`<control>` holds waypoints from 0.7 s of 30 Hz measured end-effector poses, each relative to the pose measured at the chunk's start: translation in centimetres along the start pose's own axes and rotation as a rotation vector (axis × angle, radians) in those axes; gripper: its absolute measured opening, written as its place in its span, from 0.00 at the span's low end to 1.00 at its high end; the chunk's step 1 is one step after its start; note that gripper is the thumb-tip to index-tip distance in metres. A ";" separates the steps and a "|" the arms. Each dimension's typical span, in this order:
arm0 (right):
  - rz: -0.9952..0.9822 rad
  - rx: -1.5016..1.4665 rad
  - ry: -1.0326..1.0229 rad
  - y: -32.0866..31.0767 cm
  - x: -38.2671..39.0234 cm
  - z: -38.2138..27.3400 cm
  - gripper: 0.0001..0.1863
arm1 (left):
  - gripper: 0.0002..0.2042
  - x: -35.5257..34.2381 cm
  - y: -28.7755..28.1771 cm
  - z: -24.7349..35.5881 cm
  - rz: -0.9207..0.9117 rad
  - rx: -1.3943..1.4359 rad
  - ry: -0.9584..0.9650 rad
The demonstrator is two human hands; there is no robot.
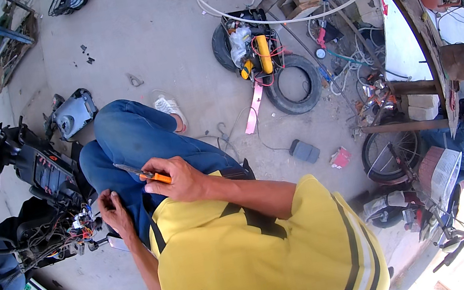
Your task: The person sits on the ground and uses pliers to strip and twist wires on a scooter's exposed wiring harness. They repeatedly cut insulation, twist wire ends, and adjust connections within the harness.
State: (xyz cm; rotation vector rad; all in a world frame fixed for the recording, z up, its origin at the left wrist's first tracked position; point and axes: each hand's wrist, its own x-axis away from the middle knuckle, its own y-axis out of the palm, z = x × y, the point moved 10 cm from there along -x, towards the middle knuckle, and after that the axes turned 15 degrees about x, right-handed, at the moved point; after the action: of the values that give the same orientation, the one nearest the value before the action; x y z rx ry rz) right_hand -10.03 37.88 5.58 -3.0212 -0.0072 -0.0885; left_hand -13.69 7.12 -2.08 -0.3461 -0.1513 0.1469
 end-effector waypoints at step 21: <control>0.526 0.391 0.870 -22.1 25.5 54.5 0.17 | 0.11 -0.4 -0.5 3.4 -0.005 -0.261 -0.020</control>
State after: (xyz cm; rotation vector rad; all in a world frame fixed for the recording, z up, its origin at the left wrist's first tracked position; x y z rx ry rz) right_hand 18.41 66.32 -44.34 -2.2679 0.7282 -1.1540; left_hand -14.59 7.67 1.25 -0.6041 -0.1916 0.1259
